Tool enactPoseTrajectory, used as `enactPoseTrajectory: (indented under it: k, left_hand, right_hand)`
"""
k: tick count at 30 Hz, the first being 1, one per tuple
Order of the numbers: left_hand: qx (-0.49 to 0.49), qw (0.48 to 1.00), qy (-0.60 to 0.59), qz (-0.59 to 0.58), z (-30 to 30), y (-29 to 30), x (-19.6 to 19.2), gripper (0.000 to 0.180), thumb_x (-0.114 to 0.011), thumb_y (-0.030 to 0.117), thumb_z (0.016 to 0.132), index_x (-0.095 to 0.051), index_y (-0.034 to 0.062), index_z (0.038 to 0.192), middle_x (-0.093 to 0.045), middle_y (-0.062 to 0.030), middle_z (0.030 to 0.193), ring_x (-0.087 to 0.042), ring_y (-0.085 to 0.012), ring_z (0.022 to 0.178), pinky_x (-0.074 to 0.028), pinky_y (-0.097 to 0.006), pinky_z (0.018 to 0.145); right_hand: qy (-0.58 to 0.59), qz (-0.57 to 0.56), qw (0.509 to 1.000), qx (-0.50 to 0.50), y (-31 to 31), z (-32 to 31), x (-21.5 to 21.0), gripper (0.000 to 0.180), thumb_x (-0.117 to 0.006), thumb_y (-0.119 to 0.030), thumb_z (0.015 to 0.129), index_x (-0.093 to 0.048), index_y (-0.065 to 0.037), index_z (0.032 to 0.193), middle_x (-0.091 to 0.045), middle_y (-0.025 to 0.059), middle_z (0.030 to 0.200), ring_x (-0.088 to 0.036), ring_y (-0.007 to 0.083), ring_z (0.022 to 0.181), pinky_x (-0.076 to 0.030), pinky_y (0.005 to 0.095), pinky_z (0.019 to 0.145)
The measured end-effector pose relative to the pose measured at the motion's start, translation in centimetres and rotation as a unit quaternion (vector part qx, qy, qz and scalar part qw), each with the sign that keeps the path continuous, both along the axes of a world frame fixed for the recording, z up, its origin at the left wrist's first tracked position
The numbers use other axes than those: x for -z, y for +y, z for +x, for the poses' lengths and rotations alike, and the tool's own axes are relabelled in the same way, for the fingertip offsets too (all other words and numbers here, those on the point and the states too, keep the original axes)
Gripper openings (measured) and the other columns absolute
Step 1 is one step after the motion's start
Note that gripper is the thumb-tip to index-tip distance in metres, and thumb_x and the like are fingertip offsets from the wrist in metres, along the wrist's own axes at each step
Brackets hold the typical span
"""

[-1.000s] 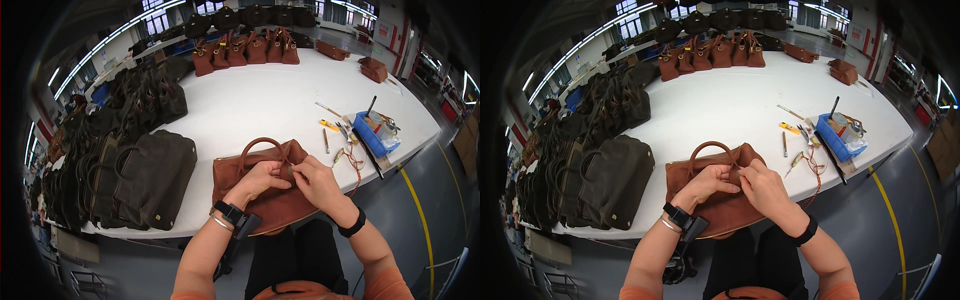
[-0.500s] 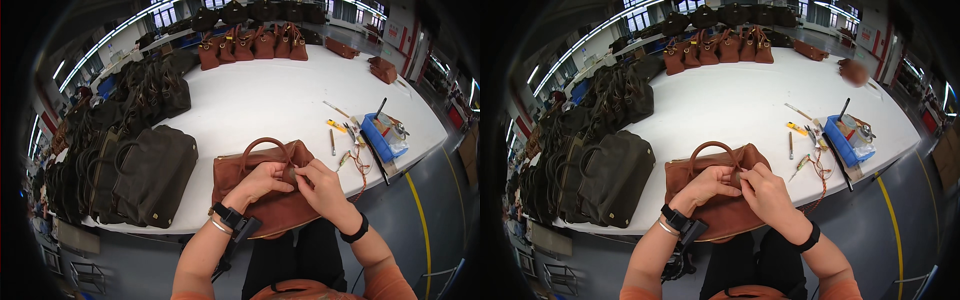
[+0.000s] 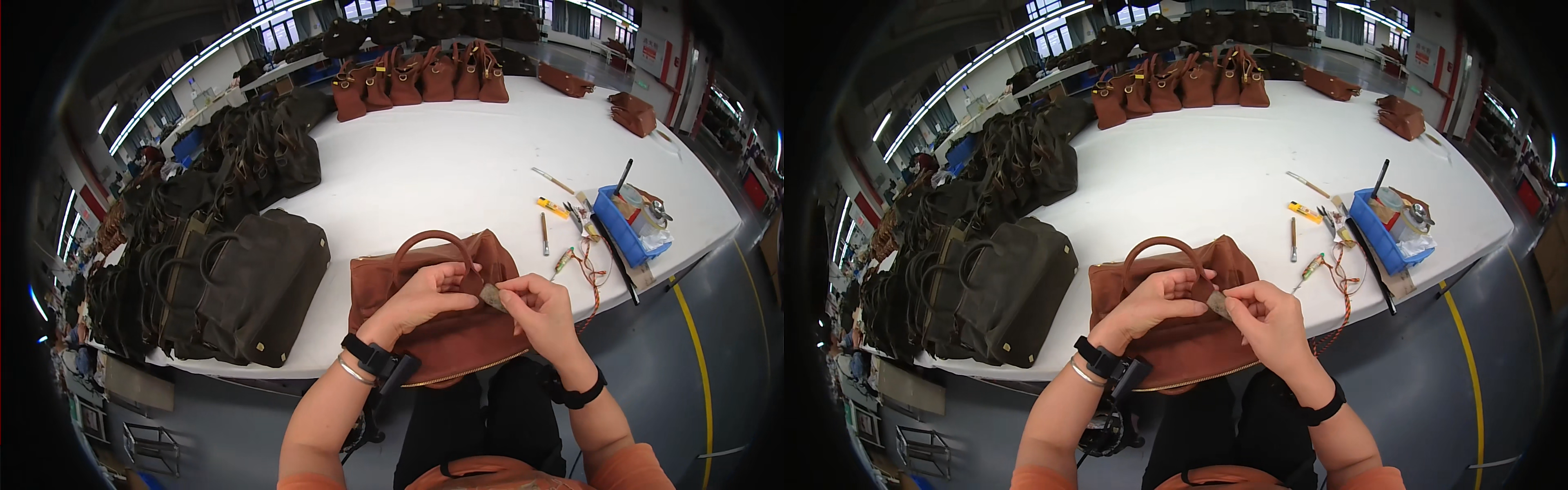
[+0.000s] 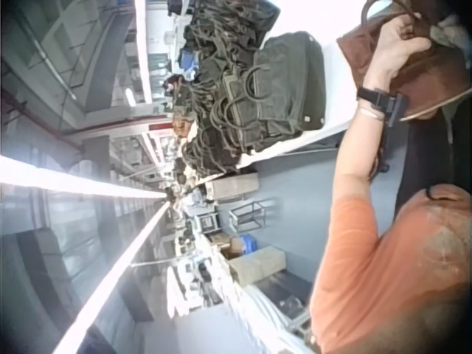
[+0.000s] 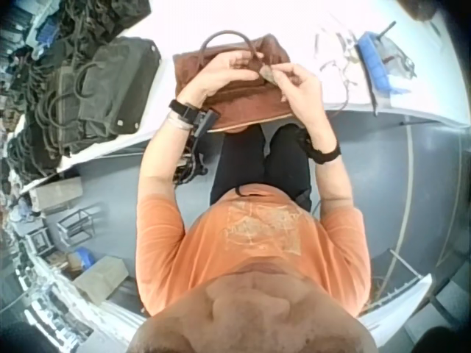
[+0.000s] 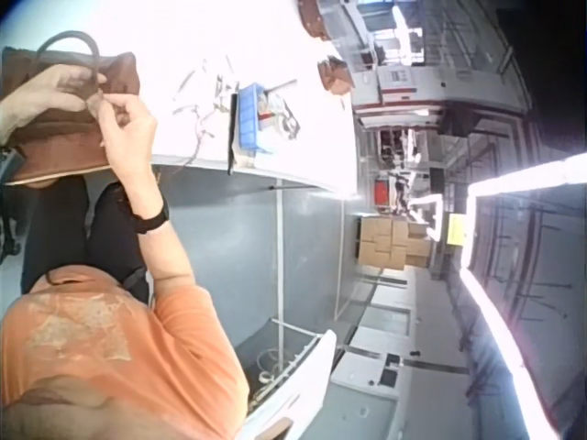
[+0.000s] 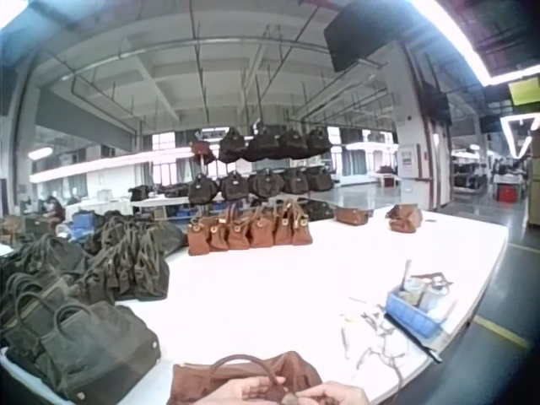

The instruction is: The person repairs a brown leather handbag on a white workbench. They use a small hammer to tap a metal rivet into the bag's handle attachment point. They also use a green-handled awl to puncture the leather and a yellow block to apply a substance to the bag's surface. The person inspects the bag's interior and exterior throughout the process.

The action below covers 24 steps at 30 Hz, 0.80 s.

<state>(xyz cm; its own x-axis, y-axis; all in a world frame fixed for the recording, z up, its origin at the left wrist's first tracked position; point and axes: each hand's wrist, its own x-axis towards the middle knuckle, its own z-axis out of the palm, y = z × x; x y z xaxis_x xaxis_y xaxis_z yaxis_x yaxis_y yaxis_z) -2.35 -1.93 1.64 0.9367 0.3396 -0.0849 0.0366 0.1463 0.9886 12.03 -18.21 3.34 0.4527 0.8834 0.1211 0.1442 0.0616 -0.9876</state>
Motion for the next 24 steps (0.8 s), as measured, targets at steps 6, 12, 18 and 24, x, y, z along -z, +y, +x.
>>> enactPoseTrajectory:
  k: [6,12,18,24]
  left_hand:
    - [-0.034,0.996,0.013,0.083,-0.8,-0.6,-1.0,0.055,-0.064,0.007,0.088,-0.044,-0.0037,0.138,-0.053,-0.0094,0.133,-0.051,-0.0163,0.124,-0.041,-0.03,0.105]
    - [-0.087,0.973,0.047,0.207,-4.4,-2.8,-3.1,0.052,-0.065,0.01,0.09,-0.045,-0.005,0.136,-0.056,-0.0149,0.128,-0.053,-0.0199,0.122,-0.043,-0.034,0.103]
    - [-0.23,0.952,0.146,0.138,-11.2,-8.9,-3.4,0.03,-0.058,0.01,0.097,-0.061,0.0025,0.125,-0.067,-0.005,0.076,-0.065,-0.0086,0.071,-0.053,-0.023,0.074]
    - [-0.179,0.895,0.031,0.408,-6.3,-11.9,-2.5,0.05,-0.061,0.004,0.09,-0.048,0.0049,0.138,-0.039,-0.0175,0.145,-0.046,-0.0266,0.131,-0.045,-0.036,0.1]
  right_hand:
    - [0.231,0.031,0.969,-0.084,-1.0,0.7,0.7,0.026,-0.055,-0.014,0.098,-0.061,0.003,0.116,-0.062,0.0025,0.086,-0.058,0.0066,0.067,-0.052,0.02,0.057]
    - [0.328,0.057,0.938,-0.095,0.0,0.0,1.9,0.033,-0.053,-0.018,0.1,-0.055,0.005,0.124,-0.061,0.0034,0.095,-0.061,0.0102,0.077,-0.057,0.0258,0.065]
    - [0.37,0.068,0.921,-0.105,0.5,-0.5,2.7,0.035,-0.051,-0.018,0.101,-0.052,0.005,0.126,-0.061,0.0055,0.095,-0.062,0.0128,0.078,-0.057,0.0272,0.066]
    - [0.401,0.064,0.909,-0.094,0.7,-0.7,3.2,0.032,-0.052,-0.019,0.1,-0.056,0.003,0.123,-0.06,0.0027,0.096,-0.06,0.0096,0.078,-0.055,0.025,0.064]
